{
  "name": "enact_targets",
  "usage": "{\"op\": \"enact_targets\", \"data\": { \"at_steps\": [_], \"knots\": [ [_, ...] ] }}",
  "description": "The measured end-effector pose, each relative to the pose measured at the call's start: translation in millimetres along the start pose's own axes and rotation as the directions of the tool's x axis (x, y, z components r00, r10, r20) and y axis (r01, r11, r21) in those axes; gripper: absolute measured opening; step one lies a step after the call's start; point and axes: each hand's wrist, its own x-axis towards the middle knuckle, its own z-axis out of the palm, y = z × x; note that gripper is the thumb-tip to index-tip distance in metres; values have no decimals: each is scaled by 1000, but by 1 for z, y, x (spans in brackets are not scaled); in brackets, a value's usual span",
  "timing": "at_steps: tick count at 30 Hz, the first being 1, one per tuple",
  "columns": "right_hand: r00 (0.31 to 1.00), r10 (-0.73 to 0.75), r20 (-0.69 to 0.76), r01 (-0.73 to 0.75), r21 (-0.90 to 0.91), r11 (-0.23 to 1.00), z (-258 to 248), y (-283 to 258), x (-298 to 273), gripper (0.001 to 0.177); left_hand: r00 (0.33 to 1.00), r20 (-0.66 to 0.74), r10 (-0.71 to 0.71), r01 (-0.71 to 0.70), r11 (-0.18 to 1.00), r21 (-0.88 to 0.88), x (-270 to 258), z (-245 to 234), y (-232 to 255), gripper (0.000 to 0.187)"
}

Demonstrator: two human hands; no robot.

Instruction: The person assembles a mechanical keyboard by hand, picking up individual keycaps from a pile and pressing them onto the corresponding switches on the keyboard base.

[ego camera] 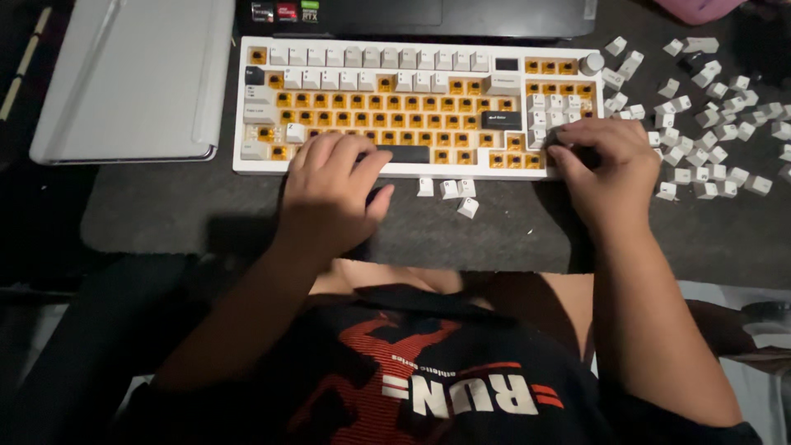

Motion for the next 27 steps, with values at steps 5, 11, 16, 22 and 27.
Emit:
{"op": "enact_targets", "data": {
  "at_steps": [5,11,16,22,27],
  "knots": [
    [996,-83,41,78,122,990,9,-30,2,19,1000,-29,-7,8,1000,23,0,-1,2,45],
    [993,-25,118,16,81,997,12,-48,11,33,1000,14,-9,9,1000,-16,-2,1,-2,39],
    [982,74,172,-100,150,984,14,-45,10,38,997,72,-10,15,997,-76,4,14,-5,36],
    [984,77,163,-120,271,955,15,-46,11,53,958,177,225,-200,968,-148,41,51,25,52],
    [955,200,220,-259,284,923,14,-45,14,42,939,260,224,-181,967,-179,57,57,42,46]
  ]
}}
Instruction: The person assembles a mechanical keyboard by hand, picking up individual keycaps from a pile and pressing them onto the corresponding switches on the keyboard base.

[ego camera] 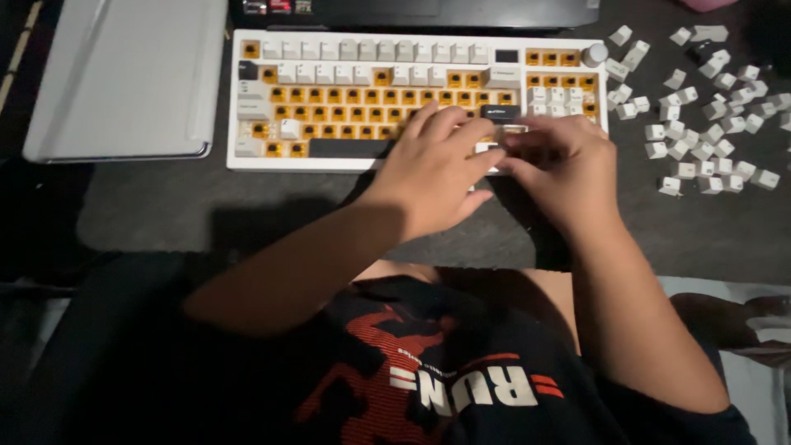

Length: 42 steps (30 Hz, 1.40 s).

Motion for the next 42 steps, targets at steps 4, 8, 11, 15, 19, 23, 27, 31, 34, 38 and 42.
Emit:
{"op": "enact_targets", "data": {
  "at_steps": [4,8,11,15,19,23,27,31,34,38,42],
  "knots": [
    [941,-336,47,332,-336,882,-5,-5,-3,25,1000,4,11,-11,1000,19,2,1,-2,45],
    [919,-388,64,380,-398,835,-12,-14,-8,18,995,-52,86,-85,996,35,3,-1,-3,53],
    [926,-370,80,370,-397,840,-14,-17,-9,21,997,29,73,-74,997,5,7,-6,-2,51],
    [917,-396,44,381,-391,838,-26,4,-8,22,997,17,76,-77,996,54,12,-8,-1,48],
    [953,-299,-58,246,-429,869,-93,79,35,21,996,-46,81,-82,997,-12,10,-7,-4,46],
    [969,-153,-195,-10,-646,763,-155,156,60,25,986,-101,129,-141,984,-114,9,-5,-5,47],
    [988,-96,-120,-1,-628,778,-166,203,84,41,990,-45,134,-138,985,-105,10,-4,-4,52],
    [992,-121,31,99,-787,609,-149,219,95,34,992,-4,124,-124,989,-83,10,-4,-3,48],
    [1000,19,25,3,-679,734,-147,222,91,29,993,-39,109,-112,990,-84,7,-4,-2,52],
    [968,-237,80,195,-836,513,-150,229,90,30,995,-33,98,-100,991,-83,4,4,-4,50],
    [980,-179,87,161,-872,461,-153,248,90,28,988,-72,138,-144,986,-89,0,7,-7,53]
  ]
}}
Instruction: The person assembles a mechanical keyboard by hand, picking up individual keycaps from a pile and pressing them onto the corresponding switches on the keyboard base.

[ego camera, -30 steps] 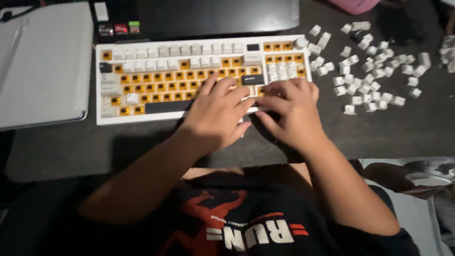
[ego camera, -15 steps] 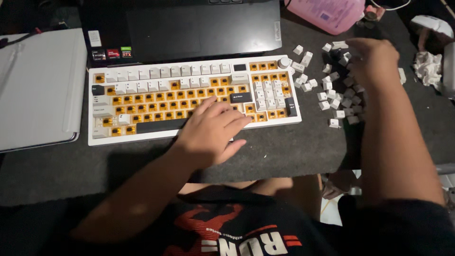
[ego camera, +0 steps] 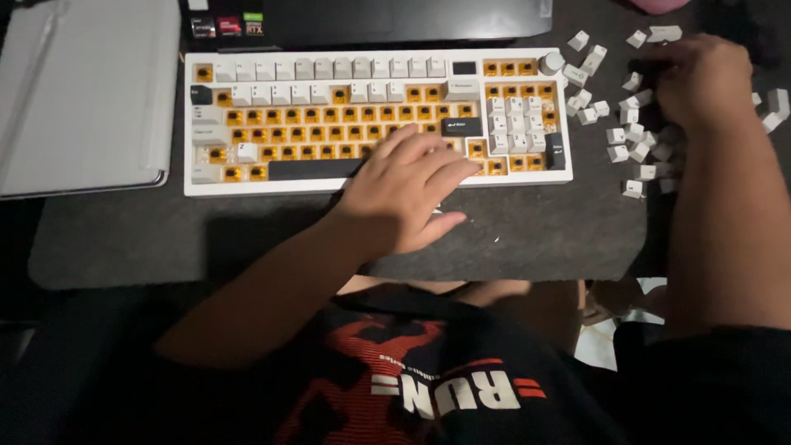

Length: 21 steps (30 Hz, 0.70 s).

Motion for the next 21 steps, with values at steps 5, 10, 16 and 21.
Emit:
{"op": "enact_targets", "data": {
  "at_steps": [5,10,16,21],
  "knots": [
    [977,194,85,-212,398,893,7,9,-3,30,999,33,-12,11,1000,22,0,3,1,56],
    [976,201,90,-217,539,814,-9,2,0,40,999,20,-30,31,999,-27,1,-2,4,55],
    [956,288,62,-273,556,785,-16,-5,-1,30,999,33,-10,7,998,60,4,1,6,50],
    [927,363,-92,-183,734,654,-73,-43,-2,23,995,89,-53,50,998,35,5,0,5,44]
  ]
}}
